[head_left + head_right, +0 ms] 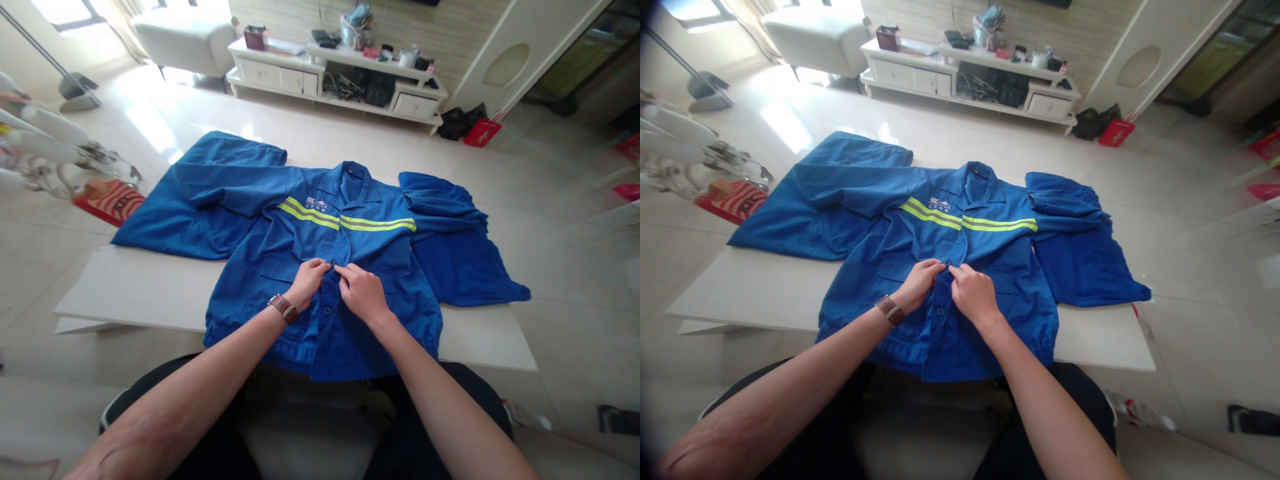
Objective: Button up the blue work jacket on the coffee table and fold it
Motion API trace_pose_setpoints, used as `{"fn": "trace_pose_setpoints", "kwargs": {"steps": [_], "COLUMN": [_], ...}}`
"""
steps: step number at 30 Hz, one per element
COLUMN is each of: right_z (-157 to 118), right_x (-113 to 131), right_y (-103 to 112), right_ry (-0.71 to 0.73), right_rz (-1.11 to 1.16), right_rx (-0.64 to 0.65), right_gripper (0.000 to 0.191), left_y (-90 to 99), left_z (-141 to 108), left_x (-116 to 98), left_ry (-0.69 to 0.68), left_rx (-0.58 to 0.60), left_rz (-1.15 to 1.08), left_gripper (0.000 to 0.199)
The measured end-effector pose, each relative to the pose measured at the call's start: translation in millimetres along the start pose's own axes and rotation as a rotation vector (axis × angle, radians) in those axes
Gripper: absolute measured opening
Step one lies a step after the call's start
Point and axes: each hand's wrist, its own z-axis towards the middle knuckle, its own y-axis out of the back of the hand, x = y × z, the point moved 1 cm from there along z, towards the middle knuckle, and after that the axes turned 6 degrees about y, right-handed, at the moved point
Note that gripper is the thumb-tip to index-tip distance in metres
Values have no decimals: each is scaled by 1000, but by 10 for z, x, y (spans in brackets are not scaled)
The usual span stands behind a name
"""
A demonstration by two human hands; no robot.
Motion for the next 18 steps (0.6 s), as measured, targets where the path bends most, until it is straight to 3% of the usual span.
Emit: {"fn": "trace_pose_setpoints", "kwargs": {"steps": [5, 18], "right_z": [1, -2], "right_x": [-7, 2], "right_y": [3, -17], "right_ry": [-20, -33], "right_rz": [31, -25], "right_rx": [13, 74], "right_gripper": [47, 55], "left_y": [14, 29], "left_z": [24, 14], "left_x": [11, -29], "left_ry": [-1, 45], "left_rx": [46, 58], "left_rz": [-9, -3], "left_gripper": [32, 22]}}
